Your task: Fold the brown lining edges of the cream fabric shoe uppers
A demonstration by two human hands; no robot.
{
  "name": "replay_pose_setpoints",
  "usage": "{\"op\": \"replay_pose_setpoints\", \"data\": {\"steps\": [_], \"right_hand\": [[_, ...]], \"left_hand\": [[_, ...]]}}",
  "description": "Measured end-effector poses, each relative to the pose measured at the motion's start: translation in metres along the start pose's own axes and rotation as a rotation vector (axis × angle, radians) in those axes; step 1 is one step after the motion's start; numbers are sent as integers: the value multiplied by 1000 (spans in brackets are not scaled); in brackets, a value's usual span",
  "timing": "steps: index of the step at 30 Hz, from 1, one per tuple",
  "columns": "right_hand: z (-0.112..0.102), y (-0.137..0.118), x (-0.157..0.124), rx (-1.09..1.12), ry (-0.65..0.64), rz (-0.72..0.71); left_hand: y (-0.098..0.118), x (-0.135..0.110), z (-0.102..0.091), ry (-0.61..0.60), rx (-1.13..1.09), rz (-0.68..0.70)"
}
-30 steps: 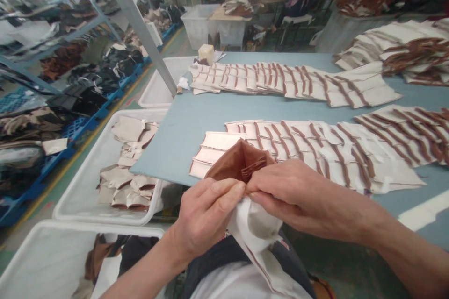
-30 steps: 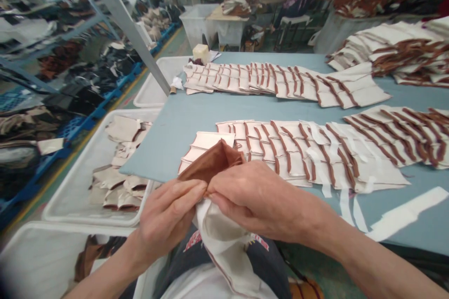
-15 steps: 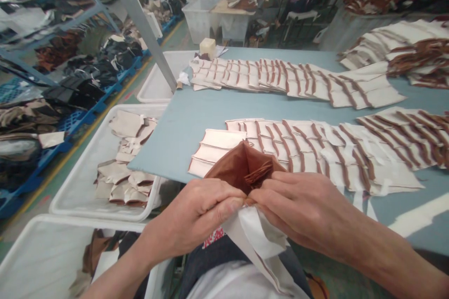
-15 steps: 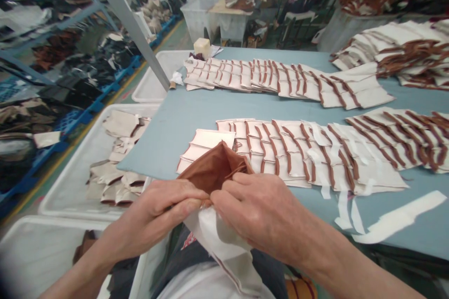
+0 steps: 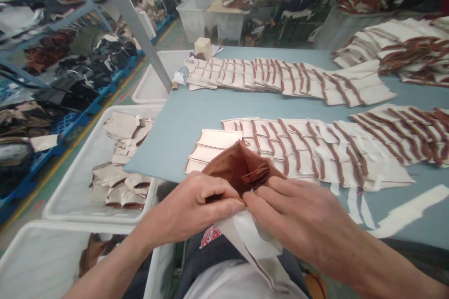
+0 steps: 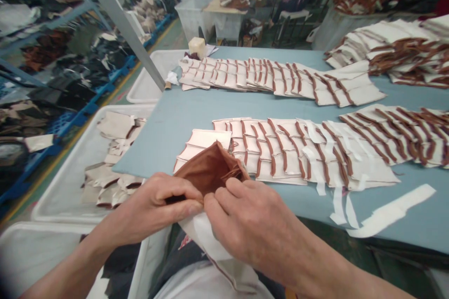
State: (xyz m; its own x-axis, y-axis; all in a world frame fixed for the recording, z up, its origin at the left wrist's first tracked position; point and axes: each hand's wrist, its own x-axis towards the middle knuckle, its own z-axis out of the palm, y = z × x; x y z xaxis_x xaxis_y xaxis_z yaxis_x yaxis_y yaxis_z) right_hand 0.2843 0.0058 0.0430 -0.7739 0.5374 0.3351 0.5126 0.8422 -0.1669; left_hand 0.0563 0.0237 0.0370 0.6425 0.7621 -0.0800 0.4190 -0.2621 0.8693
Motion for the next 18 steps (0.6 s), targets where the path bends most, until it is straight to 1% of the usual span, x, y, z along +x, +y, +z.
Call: {"op": "replay_pose_setpoints", "data": {"steps": [2, 3, 5, 7, 8, 10, 12, 14, 15, 16, 18], "right_hand": [[-1, -1, 0, 29, -15, -1], [-2, -1, -1, 54, -25, -2], [-4, 2, -1, 121, -37, 8], [-5, 9, 0, 258, -56, 35], [-4, 13, 1, 373, -71, 47], [1, 21, 2, 692, -83, 69], [10, 27, 3, 1046, -65, 103], [20, 30, 3, 1285, -50, 158], [23, 30, 3, 1338, -51, 183], [25, 31, 3, 1341, -56, 198], [26, 32, 4, 1247, -64, 192]], "left_hand": [[1, 0, 1, -32, 27, 1], [2, 0, 2, -16, 67, 28], [5, -1, 8, 83, 178, 131], [9, -3, 16, 205, 222, 242], [11, -3, 20, 238, 182, 275], [14, -4, 27, 232, -23, 279], [14, -4, 33, 207, -292, 221], [12, -2, 39, 223, -489, 147], [10, -1, 42, 246, -544, 115], [7, 0, 44, 268, -572, 90], [2, 1, 47, 289, -584, 60]]}}
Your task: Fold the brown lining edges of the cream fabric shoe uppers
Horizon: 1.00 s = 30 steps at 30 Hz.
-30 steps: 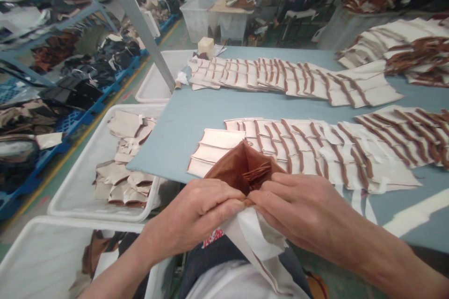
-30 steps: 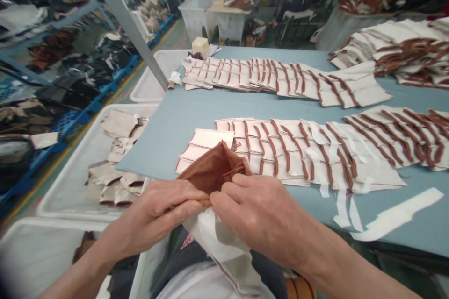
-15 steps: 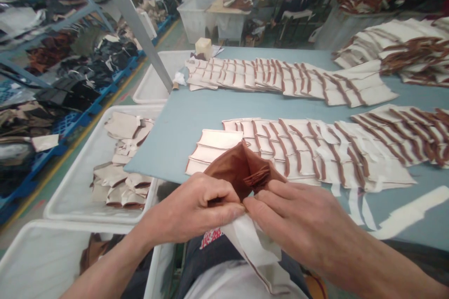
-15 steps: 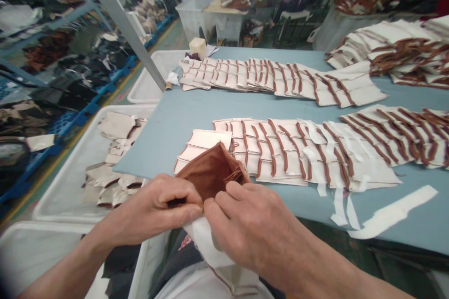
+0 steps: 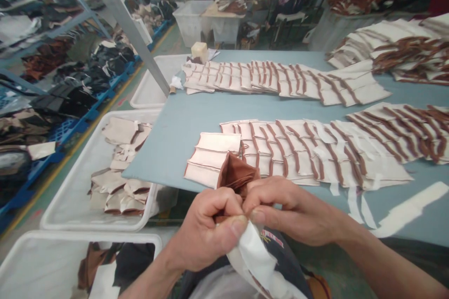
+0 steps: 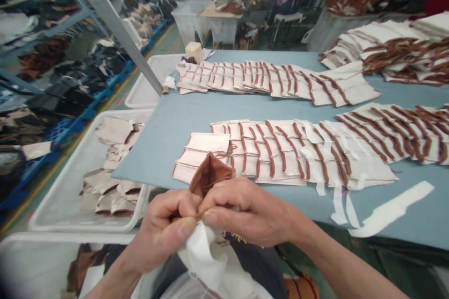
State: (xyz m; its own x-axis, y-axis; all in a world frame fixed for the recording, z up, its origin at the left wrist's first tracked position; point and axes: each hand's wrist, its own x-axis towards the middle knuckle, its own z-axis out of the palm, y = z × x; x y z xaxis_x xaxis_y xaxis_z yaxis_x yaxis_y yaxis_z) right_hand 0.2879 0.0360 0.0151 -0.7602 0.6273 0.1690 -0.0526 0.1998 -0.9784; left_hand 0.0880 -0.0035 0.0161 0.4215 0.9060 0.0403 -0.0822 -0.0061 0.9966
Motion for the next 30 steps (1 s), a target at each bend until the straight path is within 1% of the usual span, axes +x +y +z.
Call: {"op": "replay_pose_setpoints", "data": {"steps": [3, 6, 8, 13, 16, 18, 19, 21, 23, 25, 28, 30], "right_hand": [[-4, -6, 2, -210, -7, -43], [-7, -12, 4, -384, -14, -58], [-7, -16, 3, -472, -33, -39], [-4, -21, -6, -585, -56, 25], [-3, -20, -7, -550, -56, 17], [-3, -19, -7, -513, -44, 4], [-3, -17, -6, -505, -35, -2], [-2, -16, -5, -502, -20, -12], [0, -15, -4, -506, -18, -11], [1, -15, -4, -513, -22, -9], [2, -17, -4, -546, -26, -12], [3, -18, -4, -589, -29, 1]], "left_hand": [[-3, 1, -7, -4, 70, 17], [-1, 2, -17, -36, 246, 93], [3, 4, -22, -66, 374, 109], [21, 8, -28, -208, 562, 29], [31, 10, -28, -274, 624, 73], [32, 10, -29, -276, 638, 110], [31, 10, -30, -275, 629, 106], [27, 10, -33, -304, 560, 45], [22, 11, -38, -358, 445, -52], [18, 11, -42, -389, 343, -115], [17, 11, -45, -391, 290, -98], [17, 10, -43, -377, 341, -60]]}}
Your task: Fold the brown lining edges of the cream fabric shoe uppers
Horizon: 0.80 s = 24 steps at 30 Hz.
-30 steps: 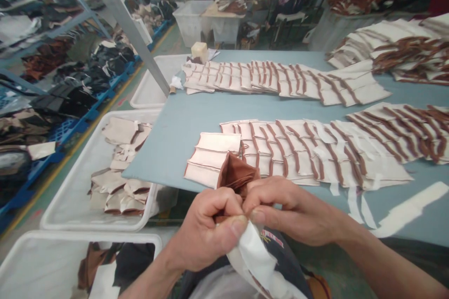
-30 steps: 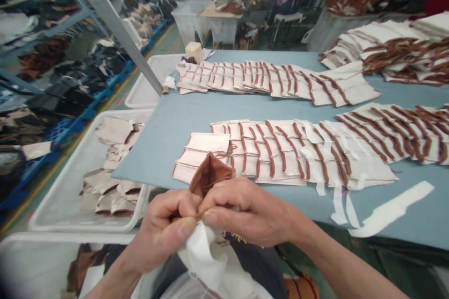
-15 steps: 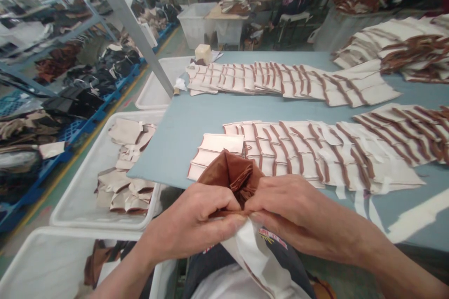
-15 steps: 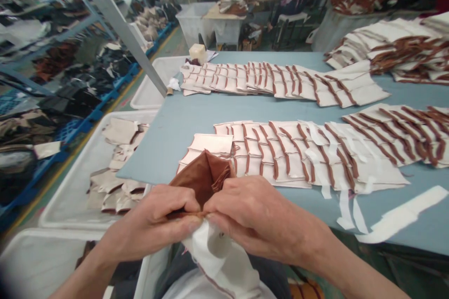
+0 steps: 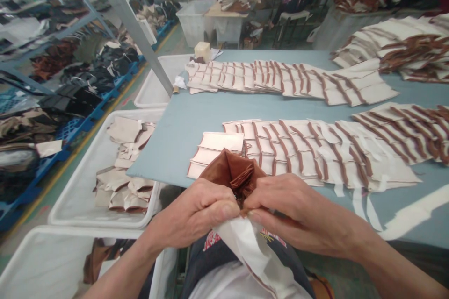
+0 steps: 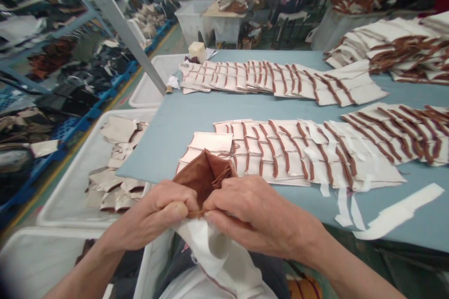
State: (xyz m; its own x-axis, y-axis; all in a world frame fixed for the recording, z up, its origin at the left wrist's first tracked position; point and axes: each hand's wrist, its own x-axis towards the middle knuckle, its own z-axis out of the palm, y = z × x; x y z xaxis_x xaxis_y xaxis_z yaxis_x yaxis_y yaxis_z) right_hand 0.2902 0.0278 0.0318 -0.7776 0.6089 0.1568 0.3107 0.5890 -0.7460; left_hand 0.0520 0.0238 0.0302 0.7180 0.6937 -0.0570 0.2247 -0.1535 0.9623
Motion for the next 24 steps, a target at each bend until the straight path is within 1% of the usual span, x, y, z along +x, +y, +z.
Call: {"op": "replay_pose_setpoints", "data": {"steps": [2, 4, 7, 11, 12, 14, 16, 18, 19, 21, 24], "right_hand": [[0, -2, 0, -49, -8, 25], [0, -5, 0, -90, -14, 46], [0, -8, -3, -126, -10, 59], [-1, -6, -5, -74, -30, 53], [-1, -4, -5, -33, -31, 43], [0, 0, -4, 113, -13, -1], [2, 4, -2, 306, 4, -52], [4, 7, 0, 397, 33, -70], [5, 7, 0, 382, 57, -68], [6, 8, -1, 293, 107, -70], [6, 8, -5, 213, 157, -84]], "left_hand": [[2, -1, 4, 33, 103, -16], [5, -1, 10, 78, 202, -61], [12, -1, 17, 100, 274, -99], [18, -1, 23, 169, 350, -62], [18, -1, 24, 179, 328, -46], [15, -1, 26, 141, 179, 18], [9, 0, 29, 105, -13, 127], [3, 1, 31, 138, -93, 239], [1, 2, 32, 168, -83, 277], [0, 2, 35, 215, -9, 311], [5, -2, 38, 220, 122, 338]]}}
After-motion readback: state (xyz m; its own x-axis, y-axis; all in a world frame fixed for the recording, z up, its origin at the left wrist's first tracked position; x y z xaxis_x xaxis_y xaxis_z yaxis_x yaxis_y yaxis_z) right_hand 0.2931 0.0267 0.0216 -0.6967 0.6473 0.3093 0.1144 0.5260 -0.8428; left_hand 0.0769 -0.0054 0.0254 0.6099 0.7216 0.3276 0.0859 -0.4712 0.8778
